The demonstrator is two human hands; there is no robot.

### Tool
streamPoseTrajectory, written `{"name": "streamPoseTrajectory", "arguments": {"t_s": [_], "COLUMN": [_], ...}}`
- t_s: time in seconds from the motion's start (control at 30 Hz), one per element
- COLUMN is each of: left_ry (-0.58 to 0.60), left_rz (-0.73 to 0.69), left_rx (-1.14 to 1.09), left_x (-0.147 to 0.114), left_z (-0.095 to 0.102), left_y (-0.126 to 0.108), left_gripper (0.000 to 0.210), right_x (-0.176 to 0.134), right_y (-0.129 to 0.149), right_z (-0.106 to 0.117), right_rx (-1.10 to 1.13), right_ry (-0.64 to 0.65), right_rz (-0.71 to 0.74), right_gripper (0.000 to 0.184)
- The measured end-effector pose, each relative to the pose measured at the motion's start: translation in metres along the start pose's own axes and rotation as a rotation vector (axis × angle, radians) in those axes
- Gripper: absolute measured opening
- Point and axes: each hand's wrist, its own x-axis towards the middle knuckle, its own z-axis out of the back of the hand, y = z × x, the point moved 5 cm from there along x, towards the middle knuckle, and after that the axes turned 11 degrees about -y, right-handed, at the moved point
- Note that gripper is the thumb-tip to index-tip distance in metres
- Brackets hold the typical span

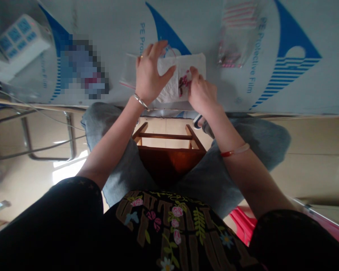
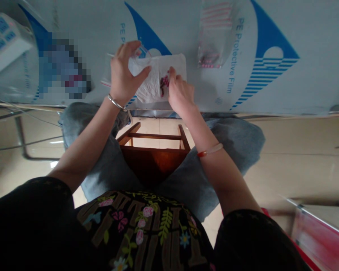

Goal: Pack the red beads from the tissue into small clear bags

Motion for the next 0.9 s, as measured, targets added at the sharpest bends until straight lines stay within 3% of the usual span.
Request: {"name": "streamPoseTrajectory", "arguments": {"t_s": [0.27,0.57,0.73,0.9], "left_ry": [0.002,0.011,-0.01,0.027], "left_rz": [0.002,-0.009,-0.048,-0.007], "left_rx": [-0.01,-0.073,-0.027,-0.003], "left_x": [0.001,0.002,-0.004,-0.006], "left_z": [-0.005,-0.007,-0.007,-0.008], "left_y": [0.003,0.005,0.0,-0.001], "left_gripper": [0.049,0.047,0.046,0.047], "right_x": [0.003,0.006,0.011,0.013], "right_y": [-0.005,-0.004,-0.003,-0.003], "right_z": [0.0,0.002,0.005,0.005], "right_rx": [0.201,0.26,0.026,-0.055], "right_ry": [0.119,0.101,-0.035,-0.045], "right_rz": [-0.12,-0.193,-0.13,-0.104], "right_gripper": [0.054,0.044,0.035,0.024]}}
